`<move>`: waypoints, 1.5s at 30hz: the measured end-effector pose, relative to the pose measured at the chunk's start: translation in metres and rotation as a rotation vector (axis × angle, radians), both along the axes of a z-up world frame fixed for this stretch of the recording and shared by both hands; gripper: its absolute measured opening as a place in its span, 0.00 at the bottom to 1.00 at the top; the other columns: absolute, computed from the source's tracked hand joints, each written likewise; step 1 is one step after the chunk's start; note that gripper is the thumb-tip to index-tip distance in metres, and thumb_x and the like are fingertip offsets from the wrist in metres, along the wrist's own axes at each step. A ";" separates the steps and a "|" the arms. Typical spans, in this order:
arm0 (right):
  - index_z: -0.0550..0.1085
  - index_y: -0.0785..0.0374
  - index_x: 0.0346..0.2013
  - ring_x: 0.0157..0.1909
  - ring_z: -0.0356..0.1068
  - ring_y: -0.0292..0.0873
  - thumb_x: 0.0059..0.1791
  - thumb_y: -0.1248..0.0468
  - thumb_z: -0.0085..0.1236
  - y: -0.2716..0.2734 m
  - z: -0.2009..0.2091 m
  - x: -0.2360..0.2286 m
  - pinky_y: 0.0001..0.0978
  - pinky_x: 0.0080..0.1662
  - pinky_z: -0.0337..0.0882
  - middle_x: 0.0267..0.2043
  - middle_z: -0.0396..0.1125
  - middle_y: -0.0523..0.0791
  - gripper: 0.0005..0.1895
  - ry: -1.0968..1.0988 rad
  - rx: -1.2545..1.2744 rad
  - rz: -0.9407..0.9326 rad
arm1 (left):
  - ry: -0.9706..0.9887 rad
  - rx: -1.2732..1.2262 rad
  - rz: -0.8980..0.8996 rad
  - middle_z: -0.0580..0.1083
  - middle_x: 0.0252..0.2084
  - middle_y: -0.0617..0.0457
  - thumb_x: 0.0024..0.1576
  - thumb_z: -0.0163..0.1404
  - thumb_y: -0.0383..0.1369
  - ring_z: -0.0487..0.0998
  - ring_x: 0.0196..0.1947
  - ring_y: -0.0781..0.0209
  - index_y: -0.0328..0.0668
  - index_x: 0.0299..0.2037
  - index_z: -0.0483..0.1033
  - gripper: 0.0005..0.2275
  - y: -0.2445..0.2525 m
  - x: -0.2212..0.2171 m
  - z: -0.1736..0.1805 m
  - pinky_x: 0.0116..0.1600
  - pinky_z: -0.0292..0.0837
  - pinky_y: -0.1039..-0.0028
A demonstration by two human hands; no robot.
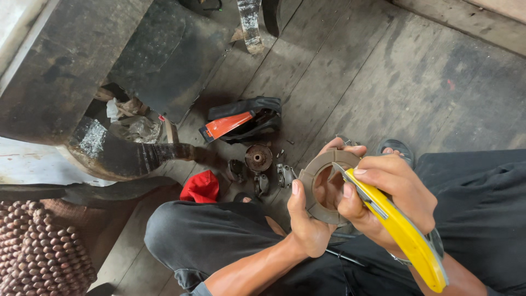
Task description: The person holds a circular rubber object in their left hand and uses a yellow utility knife in their right hand to cut along the inner edge of the object. The person rotates the object while cutting to follow the circular shape.
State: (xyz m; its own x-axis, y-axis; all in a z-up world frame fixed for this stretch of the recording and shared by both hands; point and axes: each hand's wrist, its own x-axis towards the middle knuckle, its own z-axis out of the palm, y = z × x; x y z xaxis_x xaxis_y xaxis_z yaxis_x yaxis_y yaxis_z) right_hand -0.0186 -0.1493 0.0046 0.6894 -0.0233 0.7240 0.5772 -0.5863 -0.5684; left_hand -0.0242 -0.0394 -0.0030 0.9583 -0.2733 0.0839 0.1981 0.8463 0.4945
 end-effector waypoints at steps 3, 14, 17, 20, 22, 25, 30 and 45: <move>0.68 0.69 0.38 0.34 0.73 0.49 0.52 0.66 0.55 0.000 -0.006 0.004 0.46 0.50 0.73 0.33 0.70 0.52 0.08 -0.044 -0.003 -0.011 | 0.032 0.018 -0.003 0.65 0.67 0.44 0.64 0.30 0.55 0.62 0.72 0.46 0.37 0.71 0.54 0.33 0.000 0.000 -0.003 0.78 0.53 0.52; 0.66 0.66 0.38 0.31 0.69 0.48 0.53 0.65 0.54 0.005 -0.005 0.002 0.44 0.50 0.72 0.32 0.70 0.55 0.08 -0.094 0.028 -0.032 | 0.016 0.088 0.028 0.66 0.66 0.38 0.64 0.28 0.53 0.64 0.69 0.48 0.35 0.70 0.56 0.33 0.000 0.000 -0.005 0.75 0.56 0.53; 0.65 0.63 0.39 0.33 0.66 0.47 0.52 0.64 0.55 0.000 -0.007 0.003 0.48 0.54 0.70 0.32 0.70 0.52 0.09 -0.094 0.010 -0.012 | 0.032 0.074 0.050 0.66 0.65 0.36 0.63 0.29 0.54 0.65 0.68 0.47 0.33 0.69 0.57 0.33 -0.001 0.001 -0.005 0.74 0.57 0.54; 0.64 0.63 0.38 0.32 0.66 0.46 0.52 0.64 0.56 -0.001 -0.008 0.004 0.50 0.54 0.68 0.31 0.70 0.52 0.09 -0.097 0.002 -0.005 | 0.046 0.067 0.032 0.66 0.65 0.36 0.62 0.30 0.54 0.65 0.68 0.47 0.32 0.69 0.57 0.34 0.000 0.002 -0.004 0.74 0.57 0.54; 0.64 0.64 0.37 0.30 0.67 0.46 0.51 0.65 0.55 0.000 -0.006 0.004 0.50 0.52 0.68 0.29 0.69 0.53 0.09 -0.110 0.008 0.003 | 0.041 0.083 0.027 0.66 0.65 0.36 0.62 0.30 0.54 0.66 0.67 0.48 0.32 0.69 0.57 0.34 0.000 0.003 -0.004 0.73 0.58 0.54; 0.63 0.62 0.34 0.33 0.63 0.46 0.51 0.65 0.56 -0.001 -0.001 0.002 0.52 0.57 0.66 0.31 0.70 0.50 0.10 -0.043 -0.012 0.047 | 0.033 0.077 0.059 0.68 0.62 0.34 0.61 0.28 0.54 0.65 0.68 0.43 0.28 0.67 0.58 0.35 -0.002 0.003 -0.004 0.74 0.55 0.49; 0.62 0.61 0.37 0.35 0.63 0.48 0.52 0.65 0.53 -0.001 -0.005 0.000 0.53 0.59 0.67 0.33 0.69 0.50 0.08 -0.040 -0.028 0.007 | 0.062 0.058 0.051 0.68 0.63 0.35 0.62 0.28 0.53 0.65 0.68 0.46 0.31 0.68 0.59 0.34 -0.002 0.001 -0.006 0.74 0.57 0.54; 0.64 0.60 0.41 0.36 0.61 0.48 0.53 0.65 0.53 -0.004 -0.015 0.003 0.56 0.59 0.66 0.35 0.67 0.50 0.07 -0.075 -0.059 0.021 | 0.014 0.078 0.024 0.68 0.64 0.37 0.63 0.29 0.53 0.65 0.69 0.48 0.31 0.68 0.59 0.33 0.003 0.004 -0.008 0.75 0.57 0.54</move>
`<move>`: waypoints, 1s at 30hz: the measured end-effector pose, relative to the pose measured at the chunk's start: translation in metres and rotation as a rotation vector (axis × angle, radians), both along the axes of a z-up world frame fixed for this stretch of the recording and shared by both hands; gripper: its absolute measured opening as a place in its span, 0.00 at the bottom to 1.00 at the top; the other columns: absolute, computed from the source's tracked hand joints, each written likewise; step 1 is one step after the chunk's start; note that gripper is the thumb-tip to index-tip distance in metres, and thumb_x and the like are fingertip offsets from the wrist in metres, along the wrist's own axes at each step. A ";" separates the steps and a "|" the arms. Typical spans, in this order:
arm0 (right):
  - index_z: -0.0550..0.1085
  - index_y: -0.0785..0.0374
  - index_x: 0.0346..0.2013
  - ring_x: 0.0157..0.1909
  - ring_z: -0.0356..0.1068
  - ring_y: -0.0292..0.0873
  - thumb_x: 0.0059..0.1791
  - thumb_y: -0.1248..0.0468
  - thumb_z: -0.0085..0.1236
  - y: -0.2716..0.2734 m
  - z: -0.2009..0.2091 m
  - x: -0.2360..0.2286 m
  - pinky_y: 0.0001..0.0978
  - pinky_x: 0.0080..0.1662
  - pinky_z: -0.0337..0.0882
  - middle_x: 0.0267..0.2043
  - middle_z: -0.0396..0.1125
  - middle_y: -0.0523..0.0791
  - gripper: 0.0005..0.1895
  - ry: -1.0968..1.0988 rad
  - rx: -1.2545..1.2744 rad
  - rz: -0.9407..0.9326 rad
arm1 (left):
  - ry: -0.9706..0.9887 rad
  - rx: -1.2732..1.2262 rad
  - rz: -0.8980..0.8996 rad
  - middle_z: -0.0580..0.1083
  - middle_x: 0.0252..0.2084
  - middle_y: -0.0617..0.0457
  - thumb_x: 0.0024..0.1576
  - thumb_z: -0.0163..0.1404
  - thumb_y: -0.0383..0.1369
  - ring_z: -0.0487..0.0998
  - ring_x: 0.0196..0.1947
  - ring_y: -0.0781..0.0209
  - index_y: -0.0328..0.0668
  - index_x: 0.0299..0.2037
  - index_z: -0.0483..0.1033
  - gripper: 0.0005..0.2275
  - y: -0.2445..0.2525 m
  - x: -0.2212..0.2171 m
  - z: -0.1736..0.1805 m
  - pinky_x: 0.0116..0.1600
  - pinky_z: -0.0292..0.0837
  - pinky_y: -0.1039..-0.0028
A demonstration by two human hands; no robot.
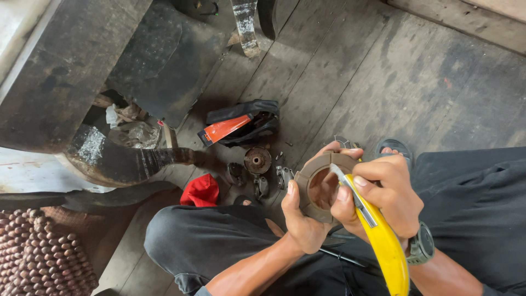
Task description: The person holds a circular rubber object in their left hand and uses a yellow utility knife in their right hand to cut along the inner edge of the object. The person rotates the object while cutting to follow the circular shape.
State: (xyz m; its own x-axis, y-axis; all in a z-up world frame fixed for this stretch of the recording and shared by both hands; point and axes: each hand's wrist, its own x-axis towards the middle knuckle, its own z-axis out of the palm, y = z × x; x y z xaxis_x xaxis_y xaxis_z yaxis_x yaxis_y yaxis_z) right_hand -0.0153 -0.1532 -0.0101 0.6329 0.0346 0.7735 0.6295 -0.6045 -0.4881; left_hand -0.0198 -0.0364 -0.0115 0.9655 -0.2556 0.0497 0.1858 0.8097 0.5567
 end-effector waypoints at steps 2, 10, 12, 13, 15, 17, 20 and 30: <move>0.64 0.60 0.39 0.36 0.62 0.48 0.52 0.65 0.54 0.000 0.000 0.000 0.55 0.59 0.66 0.35 0.68 0.50 0.07 0.004 -0.010 0.007 | -0.003 0.005 0.005 0.68 0.64 0.37 0.63 0.28 0.53 0.65 0.68 0.47 0.30 0.68 0.59 0.33 0.001 0.000 0.000 0.74 0.57 0.55; 0.63 0.60 0.38 0.33 0.62 0.47 0.52 0.64 0.53 0.001 -0.001 0.001 0.52 0.58 0.66 0.33 0.68 0.50 0.08 -0.004 0.055 0.017 | 0.043 -0.027 0.055 0.69 0.61 0.35 0.61 0.30 0.53 0.65 0.67 0.44 0.30 0.66 0.60 0.33 -0.003 -0.002 0.002 0.71 0.59 0.53; 0.63 0.58 0.40 0.35 0.61 0.46 0.53 0.64 0.52 0.001 -0.002 -0.001 0.54 0.61 0.65 0.34 0.68 0.49 0.07 0.007 0.028 0.012 | 0.027 -0.016 0.034 0.68 0.62 0.36 0.62 0.29 0.54 0.67 0.66 0.47 0.30 0.66 0.60 0.33 -0.002 -0.002 0.001 0.71 0.59 0.54; 0.63 0.58 0.40 0.35 0.61 0.46 0.53 0.64 0.52 0.000 -0.003 -0.001 0.54 0.61 0.65 0.34 0.68 0.49 0.07 0.009 0.027 0.013 | 0.029 -0.018 0.035 0.68 0.62 0.36 0.62 0.29 0.54 0.67 0.66 0.47 0.30 0.66 0.60 0.33 -0.002 -0.002 0.001 0.71 0.59 0.54; 0.63 0.58 0.41 0.36 0.61 0.47 0.52 0.64 0.53 -0.001 -0.004 -0.001 0.52 0.60 0.65 0.36 0.68 0.48 0.09 0.026 -0.014 0.044 | -0.025 0.018 0.060 0.69 0.62 0.37 0.64 0.27 0.52 0.66 0.67 0.47 0.30 0.66 0.61 0.32 -0.001 0.000 -0.001 0.73 0.58 0.54; 0.63 0.59 0.39 0.35 0.60 0.47 0.52 0.64 0.53 0.003 -0.002 0.002 0.51 0.58 0.65 0.34 0.68 0.48 0.08 0.017 0.002 0.047 | -0.008 0.021 0.076 0.69 0.62 0.36 0.63 0.27 0.53 0.67 0.66 0.47 0.32 0.67 0.60 0.32 -0.002 -0.002 -0.004 0.73 0.59 0.53; 0.63 0.60 0.36 0.33 0.60 0.48 0.51 0.65 0.53 0.004 0.000 0.005 0.52 0.57 0.65 0.33 0.67 0.49 0.07 0.023 0.010 0.047 | 0.013 0.030 0.093 0.69 0.61 0.35 0.63 0.27 0.53 0.67 0.66 0.45 0.31 0.66 0.60 0.32 -0.002 -0.001 -0.006 0.72 0.59 0.52; 0.63 0.63 0.30 0.29 0.62 0.49 0.49 0.64 0.53 0.012 -0.009 0.013 0.42 0.39 0.68 0.31 0.68 0.51 0.09 0.056 0.036 0.070 | 0.077 0.077 0.179 0.70 0.58 0.35 0.61 0.26 0.52 0.69 0.63 0.43 0.26 0.63 0.61 0.33 -0.002 0.001 -0.015 0.71 0.60 0.49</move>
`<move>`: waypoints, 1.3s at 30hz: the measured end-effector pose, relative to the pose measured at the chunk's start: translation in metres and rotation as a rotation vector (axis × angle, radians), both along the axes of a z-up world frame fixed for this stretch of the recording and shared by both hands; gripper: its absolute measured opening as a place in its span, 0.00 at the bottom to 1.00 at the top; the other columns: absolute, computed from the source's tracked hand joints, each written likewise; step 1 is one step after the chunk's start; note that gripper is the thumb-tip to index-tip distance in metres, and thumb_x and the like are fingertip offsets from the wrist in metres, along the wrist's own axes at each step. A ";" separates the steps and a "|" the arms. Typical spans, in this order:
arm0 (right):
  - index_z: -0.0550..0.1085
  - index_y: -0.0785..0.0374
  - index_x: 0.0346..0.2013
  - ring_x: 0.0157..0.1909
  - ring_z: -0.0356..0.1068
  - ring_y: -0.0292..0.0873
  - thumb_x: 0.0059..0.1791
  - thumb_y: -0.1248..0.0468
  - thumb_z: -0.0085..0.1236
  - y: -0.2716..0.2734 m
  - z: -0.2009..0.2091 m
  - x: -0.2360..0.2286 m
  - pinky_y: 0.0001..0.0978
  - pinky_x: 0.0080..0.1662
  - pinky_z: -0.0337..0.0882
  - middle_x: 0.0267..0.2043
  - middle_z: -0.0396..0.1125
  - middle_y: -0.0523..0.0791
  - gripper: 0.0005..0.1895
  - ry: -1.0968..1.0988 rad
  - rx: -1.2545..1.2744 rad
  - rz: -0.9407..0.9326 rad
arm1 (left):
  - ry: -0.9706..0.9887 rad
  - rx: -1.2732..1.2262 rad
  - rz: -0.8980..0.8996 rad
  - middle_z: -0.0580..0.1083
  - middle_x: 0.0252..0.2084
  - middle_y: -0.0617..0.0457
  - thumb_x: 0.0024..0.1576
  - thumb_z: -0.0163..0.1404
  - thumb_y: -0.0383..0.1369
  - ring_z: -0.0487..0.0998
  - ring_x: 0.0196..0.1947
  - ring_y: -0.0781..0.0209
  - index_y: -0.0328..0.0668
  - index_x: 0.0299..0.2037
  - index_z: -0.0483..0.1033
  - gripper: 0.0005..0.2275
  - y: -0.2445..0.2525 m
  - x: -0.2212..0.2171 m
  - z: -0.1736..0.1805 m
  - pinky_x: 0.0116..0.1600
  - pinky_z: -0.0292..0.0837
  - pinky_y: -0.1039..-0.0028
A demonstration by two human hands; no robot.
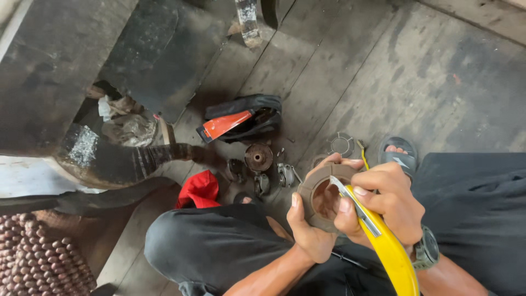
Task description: The person holds a circular rubber object in their left hand and uses a yellow utility knife in their right hand to cut along the inner edge of the object. The person rotates the object while cutting to follow the circular shape.
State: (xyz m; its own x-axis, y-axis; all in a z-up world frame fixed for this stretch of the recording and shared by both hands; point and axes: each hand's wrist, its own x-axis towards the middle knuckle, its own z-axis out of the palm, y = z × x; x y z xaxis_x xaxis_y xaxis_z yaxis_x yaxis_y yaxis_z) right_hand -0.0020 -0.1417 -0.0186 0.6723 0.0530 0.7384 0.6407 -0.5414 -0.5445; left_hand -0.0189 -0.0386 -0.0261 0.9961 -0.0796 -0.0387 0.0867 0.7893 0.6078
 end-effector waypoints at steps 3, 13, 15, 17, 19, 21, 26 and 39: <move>0.63 0.64 0.27 0.24 0.60 0.47 0.48 0.65 0.55 0.011 -0.003 0.008 0.37 0.34 0.62 0.25 0.67 0.50 0.11 -0.049 0.057 -0.010 | -0.021 0.046 0.005 0.71 0.57 0.37 0.62 0.25 0.53 0.70 0.62 0.45 0.28 0.62 0.63 0.33 0.003 0.003 -0.005 0.71 0.60 0.50; 0.65 0.63 0.30 0.28 0.64 0.49 0.49 0.64 0.55 0.007 -0.003 0.006 0.37 0.39 0.65 0.28 0.69 0.48 0.09 0.000 -0.030 0.002 | 0.008 0.090 0.020 0.71 0.56 0.36 0.61 0.27 0.50 0.71 0.61 0.44 0.27 0.62 0.64 0.32 0.001 0.005 -0.008 0.69 0.62 0.51; 0.61 0.62 0.29 0.31 0.61 0.50 0.50 0.65 0.51 0.007 0.002 0.005 0.55 0.57 0.65 0.29 0.66 0.50 0.09 0.027 -0.021 -0.026 | 0.001 -0.035 0.028 0.71 0.57 0.35 0.61 0.27 0.52 0.69 0.62 0.44 0.27 0.63 0.63 0.33 -0.002 0.004 -0.014 0.71 0.59 0.50; 0.62 0.64 0.30 0.30 0.61 0.50 0.51 0.64 0.51 0.006 0.000 0.004 0.48 0.47 0.66 0.29 0.67 0.52 0.10 0.010 -0.017 -0.012 | -0.016 0.032 0.014 0.71 0.57 0.36 0.61 0.25 0.52 0.68 0.62 0.45 0.27 0.62 0.63 0.33 0.001 0.005 -0.009 0.71 0.60 0.51; 0.63 0.65 0.30 0.28 0.62 0.51 0.51 0.64 0.51 0.007 -0.001 0.005 0.42 0.38 0.67 0.30 0.68 0.54 0.10 -0.009 -0.014 0.001 | -0.037 0.099 0.000 0.71 0.57 0.37 0.62 0.24 0.53 0.68 0.62 0.47 0.26 0.62 0.63 0.34 0.003 0.005 -0.006 0.71 0.60 0.52; 0.64 0.64 0.26 0.27 0.64 0.50 0.49 0.63 0.53 0.010 -0.003 0.006 0.38 0.39 0.66 0.27 0.69 0.50 0.11 -0.020 -0.002 -0.018 | -0.010 0.058 -0.009 0.72 0.57 0.37 0.62 0.26 0.50 0.71 0.62 0.44 0.28 0.63 0.62 0.31 0.004 0.004 -0.007 0.70 0.62 0.52; 0.63 0.61 0.30 0.32 0.62 0.49 0.50 0.64 0.53 0.006 -0.004 0.002 0.46 0.51 0.67 0.30 0.68 0.49 0.09 0.013 -0.024 -0.012 | -0.036 0.049 -0.025 0.71 0.57 0.36 0.62 0.26 0.51 0.69 0.63 0.44 0.27 0.64 0.61 0.32 0.004 0.004 -0.006 0.73 0.58 0.52; 0.63 0.58 0.33 0.36 0.63 0.49 0.51 0.63 0.54 -0.001 -0.011 -0.005 0.44 0.55 0.66 0.34 0.69 0.46 0.08 0.070 -0.074 -0.005 | 0.009 0.010 -0.083 0.71 0.59 0.33 0.62 0.25 0.51 0.69 0.64 0.44 0.27 0.65 0.61 0.34 0.006 0.000 -0.010 0.73 0.59 0.53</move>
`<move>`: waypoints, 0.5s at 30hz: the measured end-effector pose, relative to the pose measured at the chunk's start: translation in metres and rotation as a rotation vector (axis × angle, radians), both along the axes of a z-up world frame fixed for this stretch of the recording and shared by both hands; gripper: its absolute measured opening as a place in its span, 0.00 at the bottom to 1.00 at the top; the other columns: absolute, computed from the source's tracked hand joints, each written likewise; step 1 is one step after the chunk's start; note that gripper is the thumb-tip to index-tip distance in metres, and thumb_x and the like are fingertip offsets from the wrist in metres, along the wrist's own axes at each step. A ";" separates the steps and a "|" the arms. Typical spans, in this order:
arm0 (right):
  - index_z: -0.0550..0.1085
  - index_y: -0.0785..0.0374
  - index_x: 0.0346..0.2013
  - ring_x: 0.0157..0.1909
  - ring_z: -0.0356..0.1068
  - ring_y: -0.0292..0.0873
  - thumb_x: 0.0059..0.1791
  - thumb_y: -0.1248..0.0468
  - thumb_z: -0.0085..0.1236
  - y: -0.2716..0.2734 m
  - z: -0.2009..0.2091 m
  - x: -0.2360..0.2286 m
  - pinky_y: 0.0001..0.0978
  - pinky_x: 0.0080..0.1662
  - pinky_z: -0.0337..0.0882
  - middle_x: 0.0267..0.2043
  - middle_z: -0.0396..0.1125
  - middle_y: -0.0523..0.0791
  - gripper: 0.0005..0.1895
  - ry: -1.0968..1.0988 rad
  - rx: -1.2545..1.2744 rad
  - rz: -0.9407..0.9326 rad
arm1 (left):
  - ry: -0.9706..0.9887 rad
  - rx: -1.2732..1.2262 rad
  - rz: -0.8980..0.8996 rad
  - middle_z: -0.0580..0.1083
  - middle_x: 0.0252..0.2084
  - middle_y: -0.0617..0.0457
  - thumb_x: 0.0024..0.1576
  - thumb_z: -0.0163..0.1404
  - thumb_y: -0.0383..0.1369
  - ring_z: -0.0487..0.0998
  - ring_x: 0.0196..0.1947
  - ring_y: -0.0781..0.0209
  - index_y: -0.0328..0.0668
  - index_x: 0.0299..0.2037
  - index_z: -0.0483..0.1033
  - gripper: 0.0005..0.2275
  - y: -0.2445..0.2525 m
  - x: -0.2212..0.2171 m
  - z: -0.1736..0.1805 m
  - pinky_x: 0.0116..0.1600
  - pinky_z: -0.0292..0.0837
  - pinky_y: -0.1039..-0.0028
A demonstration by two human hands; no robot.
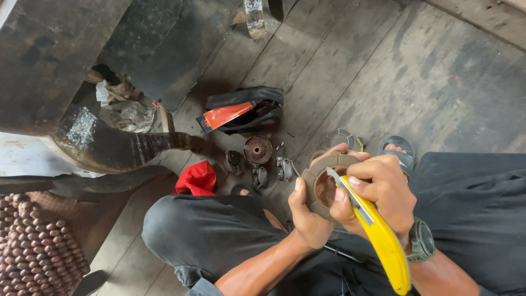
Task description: The person holds a circular rubber object in their left hand and uses a yellow utility knife in their right hand to cut along the inner edge of the object. The person rotates the object while cutting to follow the circular shape.
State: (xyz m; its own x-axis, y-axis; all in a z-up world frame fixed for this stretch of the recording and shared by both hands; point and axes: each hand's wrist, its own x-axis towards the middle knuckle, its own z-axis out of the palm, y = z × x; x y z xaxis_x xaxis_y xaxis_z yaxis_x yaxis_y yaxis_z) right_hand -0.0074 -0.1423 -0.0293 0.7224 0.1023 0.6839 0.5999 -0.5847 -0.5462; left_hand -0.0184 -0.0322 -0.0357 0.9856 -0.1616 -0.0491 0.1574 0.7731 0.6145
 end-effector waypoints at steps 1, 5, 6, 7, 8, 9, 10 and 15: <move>0.63 0.58 0.33 0.36 0.63 0.49 0.51 0.63 0.54 0.000 0.002 0.001 0.44 0.55 0.66 0.34 0.69 0.46 0.08 0.002 0.001 0.000 | 0.002 0.001 0.000 0.71 0.59 0.33 0.62 0.25 0.51 0.69 0.64 0.44 0.27 0.65 0.61 0.34 -0.001 0.000 0.000 0.73 0.59 0.53; 0.65 0.57 0.32 0.34 0.70 0.48 0.50 0.60 0.55 0.001 0.005 0.006 0.42 0.44 0.64 0.32 0.72 0.45 0.08 -0.049 0.000 0.097 | -0.030 0.061 0.037 0.71 0.57 0.33 0.61 0.25 0.51 0.69 0.63 0.42 0.23 0.62 0.63 0.34 -0.002 0.000 -0.007 0.72 0.58 0.54; 0.66 0.55 0.32 0.34 0.70 0.46 0.50 0.58 0.55 0.002 0.005 0.005 0.42 0.43 0.64 0.32 0.72 0.43 0.08 -0.037 -0.006 0.089 | -0.064 0.030 0.026 0.70 0.59 0.34 0.64 0.25 0.51 0.69 0.63 0.42 0.25 0.63 0.63 0.32 -0.001 0.000 -0.010 0.72 0.59 0.57; 0.66 0.55 0.32 0.34 0.70 0.46 0.50 0.58 0.55 0.003 0.005 0.006 0.42 0.43 0.64 0.32 0.72 0.43 0.08 -0.038 -0.006 0.090 | -0.065 0.031 0.026 0.70 0.59 0.34 0.64 0.25 0.51 0.69 0.63 0.42 0.25 0.63 0.63 0.32 0.000 0.000 -0.006 0.72 0.59 0.57; 0.65 0.59 0.33 0.35 0.71 0.50 0.50 0.61 0.54 0.003 0.006 0.005 0.42 0.44 0.65 0.32 0.70 0.46 0.08 -0.057 -0.001 0.075 | -0.026 -0.016 0.006 0.71 0.58 0.33 0.62 0.26 0.51 0.69 0.63 0.44 0.27 0.64 0.63 0.32 -0.001 0.000 -0.001 0.72 0.60 0.55; 0.64 0.62 0.34 0.36 0.72 0.54 0.51 0.64 0.54 0.003 0.007 0.005 0.43 0.45 0.67 0.32 0.69 0.50 0.08 -0.075 0.004 0.060 | 0.012 -0.063 -0.014 0.71 0.58 0.32 0.61 0.27 0.51 0.69 0.63 0.46 0.29 0.65 0.63 0.32 -0.001 0.000 0.003 0.72 0.61 0.54; 0.64 0.62 0.34 0.36 0.72 0.54 0.51 0.64 0.54 0.002 0.006 0.004 0.43 0.45 0.67 0.32 0.69 0.50 0.08 -0.076 0.002 0.063 | 0.012 -0.065 -0.011 0.71 0.58 0.32 0.61 0.27 0.51 0.69 0.63 0.46 0.29 0.65 0.63 0.32 0.001 0.000 0.003 0.72 0.61 0.54; 0.64 0.63 0.32 0.32 0.68 0.53 0.51 0.63 0.53 0.008 0.013 0.005 0.45 0.42 0.67 0.30 0.68 0.51 0.08 -0.099 0.015 0.061 | 0.007 -0.029 -0.053 0.70 0.58 0.34 0.61 0.26 0.52 0.69 0.63 0.41 0.28 0.66 0.61 0.34 0.002 0.000 0.004 0.72 0.59 0.52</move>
